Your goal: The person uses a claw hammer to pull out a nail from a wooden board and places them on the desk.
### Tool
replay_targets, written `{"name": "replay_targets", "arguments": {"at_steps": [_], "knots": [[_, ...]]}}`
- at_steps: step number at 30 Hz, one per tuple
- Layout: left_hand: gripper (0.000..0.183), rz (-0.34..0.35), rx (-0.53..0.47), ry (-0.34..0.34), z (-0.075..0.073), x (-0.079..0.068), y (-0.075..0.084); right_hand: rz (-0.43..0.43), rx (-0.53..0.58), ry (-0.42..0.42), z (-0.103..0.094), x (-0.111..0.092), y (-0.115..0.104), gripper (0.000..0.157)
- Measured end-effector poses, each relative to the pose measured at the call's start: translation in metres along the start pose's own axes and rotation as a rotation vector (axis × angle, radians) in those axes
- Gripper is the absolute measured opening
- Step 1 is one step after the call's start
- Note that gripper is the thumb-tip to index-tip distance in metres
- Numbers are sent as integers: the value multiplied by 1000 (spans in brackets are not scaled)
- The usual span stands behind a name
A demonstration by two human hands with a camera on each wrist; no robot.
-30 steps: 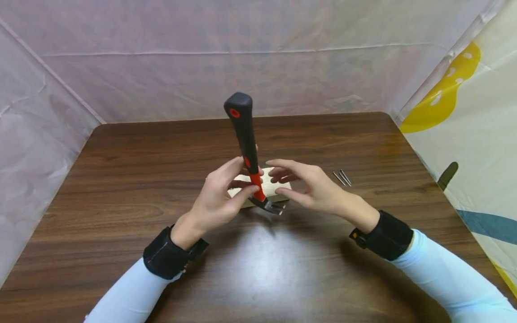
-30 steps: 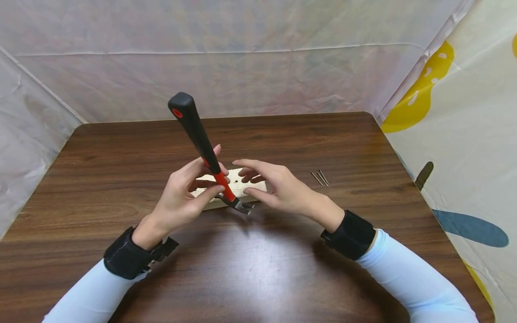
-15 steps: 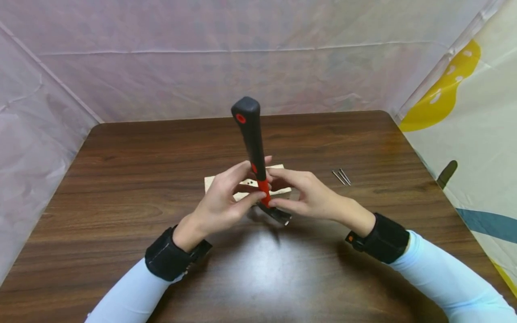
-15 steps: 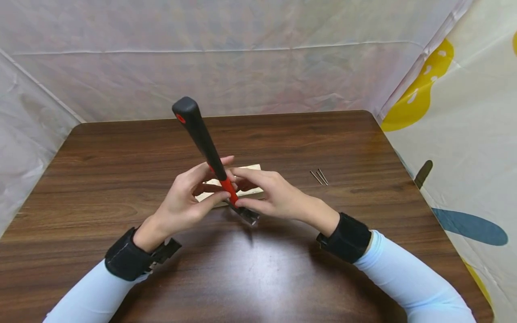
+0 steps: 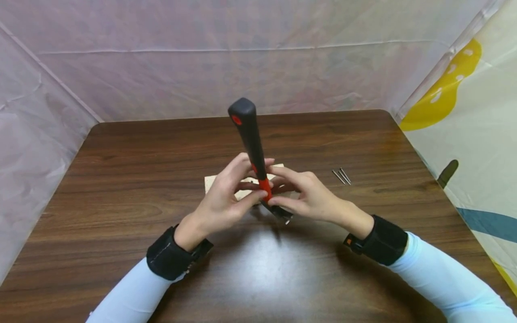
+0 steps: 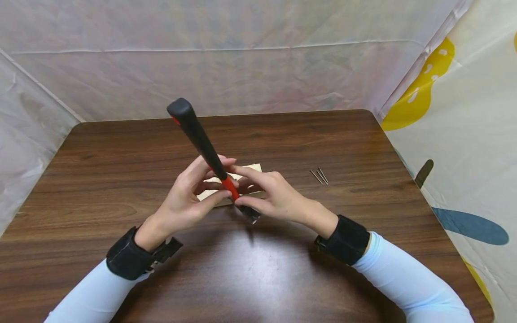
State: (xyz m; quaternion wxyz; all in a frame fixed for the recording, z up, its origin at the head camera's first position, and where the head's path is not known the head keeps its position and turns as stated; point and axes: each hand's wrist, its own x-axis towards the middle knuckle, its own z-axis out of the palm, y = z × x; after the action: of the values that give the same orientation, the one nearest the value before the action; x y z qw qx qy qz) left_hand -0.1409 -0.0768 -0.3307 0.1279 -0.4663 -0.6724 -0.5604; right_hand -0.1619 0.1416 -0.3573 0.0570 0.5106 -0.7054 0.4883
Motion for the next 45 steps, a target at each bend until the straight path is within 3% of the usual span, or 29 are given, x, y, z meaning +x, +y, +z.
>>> {"name": "replay_targets", "arguments": {"at_steps": [4,12,19,29,35,45], "knots": [[62,14,38,22,0,1,-1,-4,-11,26,0,0,-1,57],[69,-57,36,39,0,1,-4,-9,-52,44,1,-5,-2,54],[65,-81,64,63,-1,-1,-8,42,-135,67,1,-8,-6,55],[63,-167,118,73,-15,-13,-14,154,-278,113,-15,-15,-17,69],[62,-196,172,71,-22,-20,-19,252,-362,141,-25,-22,-18,70],[62,-209,310,85,-34,-26,-22,438,-610,159,-36,-33,-17,66]]}}
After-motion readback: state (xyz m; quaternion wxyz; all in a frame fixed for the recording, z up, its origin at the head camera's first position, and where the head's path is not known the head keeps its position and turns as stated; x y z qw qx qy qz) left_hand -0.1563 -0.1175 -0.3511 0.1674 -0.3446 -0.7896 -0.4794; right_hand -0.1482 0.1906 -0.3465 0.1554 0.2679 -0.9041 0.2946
